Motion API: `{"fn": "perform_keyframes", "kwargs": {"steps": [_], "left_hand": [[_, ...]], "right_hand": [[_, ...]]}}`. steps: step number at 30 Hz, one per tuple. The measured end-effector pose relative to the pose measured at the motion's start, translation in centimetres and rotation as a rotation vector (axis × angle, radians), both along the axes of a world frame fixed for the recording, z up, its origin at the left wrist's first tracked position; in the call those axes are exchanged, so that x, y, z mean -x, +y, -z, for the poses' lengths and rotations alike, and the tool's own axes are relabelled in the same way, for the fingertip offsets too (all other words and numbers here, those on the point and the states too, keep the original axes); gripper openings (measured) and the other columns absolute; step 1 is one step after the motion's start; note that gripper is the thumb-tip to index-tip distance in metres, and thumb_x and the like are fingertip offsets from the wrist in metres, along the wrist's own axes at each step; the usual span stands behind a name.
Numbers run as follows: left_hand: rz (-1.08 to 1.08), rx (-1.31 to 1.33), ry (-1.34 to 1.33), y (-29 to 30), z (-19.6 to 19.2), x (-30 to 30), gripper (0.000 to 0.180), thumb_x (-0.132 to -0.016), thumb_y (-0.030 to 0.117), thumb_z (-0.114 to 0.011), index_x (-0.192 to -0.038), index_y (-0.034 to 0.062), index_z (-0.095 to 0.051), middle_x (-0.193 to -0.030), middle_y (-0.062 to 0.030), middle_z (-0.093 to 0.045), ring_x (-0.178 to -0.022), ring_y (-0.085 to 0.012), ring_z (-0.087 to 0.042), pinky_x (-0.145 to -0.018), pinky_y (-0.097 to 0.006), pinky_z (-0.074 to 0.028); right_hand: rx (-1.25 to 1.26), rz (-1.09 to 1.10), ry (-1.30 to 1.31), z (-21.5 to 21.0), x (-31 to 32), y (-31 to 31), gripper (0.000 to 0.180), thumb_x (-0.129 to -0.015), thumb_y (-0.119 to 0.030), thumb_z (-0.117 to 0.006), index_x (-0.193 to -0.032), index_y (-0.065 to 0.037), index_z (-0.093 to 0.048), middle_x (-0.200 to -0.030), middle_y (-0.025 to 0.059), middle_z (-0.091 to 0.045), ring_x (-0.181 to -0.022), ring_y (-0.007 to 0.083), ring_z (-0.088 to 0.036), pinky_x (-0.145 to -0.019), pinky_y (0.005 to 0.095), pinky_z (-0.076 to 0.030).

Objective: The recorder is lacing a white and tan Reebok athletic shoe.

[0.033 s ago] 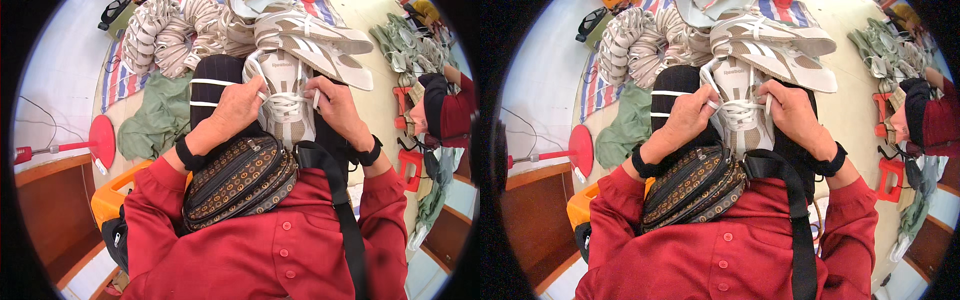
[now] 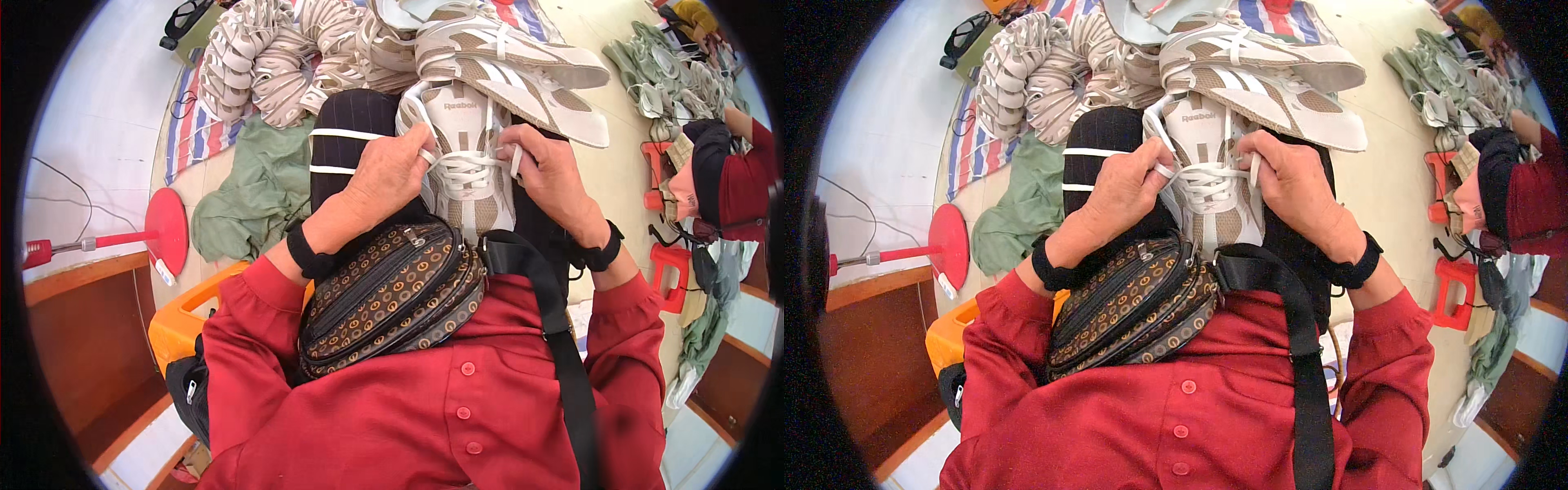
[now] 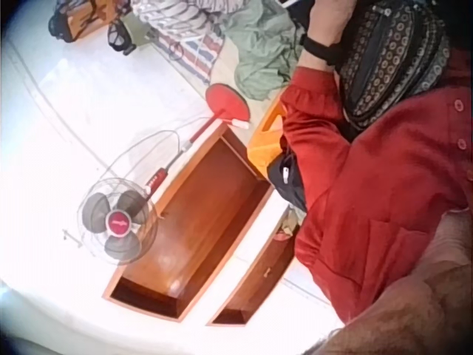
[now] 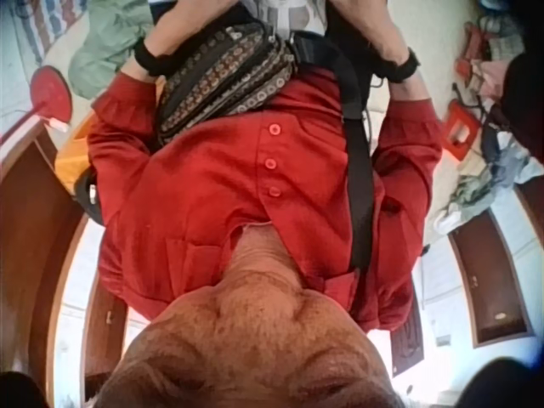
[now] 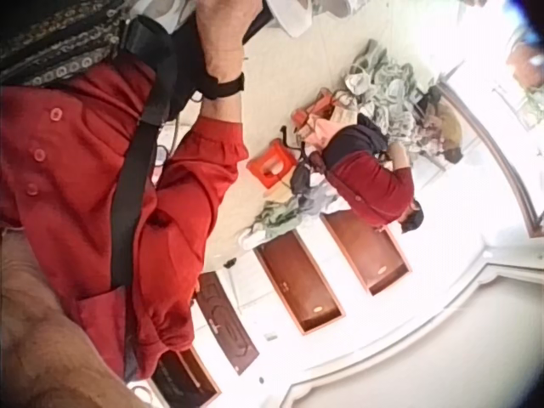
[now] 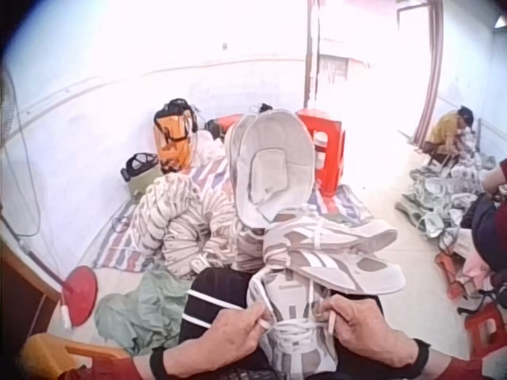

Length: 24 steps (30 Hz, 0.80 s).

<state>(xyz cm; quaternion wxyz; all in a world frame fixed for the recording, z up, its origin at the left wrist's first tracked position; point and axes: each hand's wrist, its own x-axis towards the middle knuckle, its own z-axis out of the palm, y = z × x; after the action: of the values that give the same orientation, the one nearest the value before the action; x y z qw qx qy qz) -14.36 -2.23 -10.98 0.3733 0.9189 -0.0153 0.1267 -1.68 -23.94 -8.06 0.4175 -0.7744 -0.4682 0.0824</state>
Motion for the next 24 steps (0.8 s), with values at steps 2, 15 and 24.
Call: {"fn": "perform_keyframes", "kwargs": {"steps": [2, 15, 24], "left_hand": [[0.002, 0.007, -0.001, 0.0, 0.0, 0.0, 0.009, -0.087, 0.008, -0.058, -0.093, 0.0043, -0.053, -0.074, -0.0173, -0.062, -0.071, -0.0385, -0.063, -0.061, -0.043, -0.048], [0.021, 0.025, 0.012, 0.2, -0.3, -0.1, 0.009, -0.085, 0.007, -0.058, -0.093, 0.0043, -0.053, -0.073, -0.0173, -0.061, -0.069, -0.0373, -0.062, -0.06, -0.042, -0.047], [0.077, 0.021, 0.037, 1.1, -0.9, 0.4, 0.012, -0.084, 0.004, -0.058, -0.096, 0.004, -0.054, -0.074, -0.0159, -0.061, -0.069, -0.0356, -0.063, -0.061, -0.04, -0.048]], "right_hand": [[0.03, 0.074, -0.059, 0.1, 0.4, 0.1, 0.016, -0.085, 0.001, -0.051, -0.099, -0.005, -0.055, -0.073, 0.0156, -0.063, -0.07, 0.0345, -0.064, -0.063, 0.0412, -0.05], [0.071, 0.004, -0.425, 0.5, 0.5, 0.6, 0.013, -0.081, 0.001, -0.054, -0.092, -0.005, -0.053, -0.071, 0.0159, -0.059, -0.068, 0.0363, -0.061, -0.061, 0.0442, -0.047], [0.251, -0.09, -0.101, -1.2, -1.1, 1.4, 0.016, -0.08, 0.001, -0.051, -0.096, -0.003, -0.053, -0.076, 0.0173, -0.062, -0.074, 0.0385, -0.062, -0.066, 0.0455, -0.049]]}}
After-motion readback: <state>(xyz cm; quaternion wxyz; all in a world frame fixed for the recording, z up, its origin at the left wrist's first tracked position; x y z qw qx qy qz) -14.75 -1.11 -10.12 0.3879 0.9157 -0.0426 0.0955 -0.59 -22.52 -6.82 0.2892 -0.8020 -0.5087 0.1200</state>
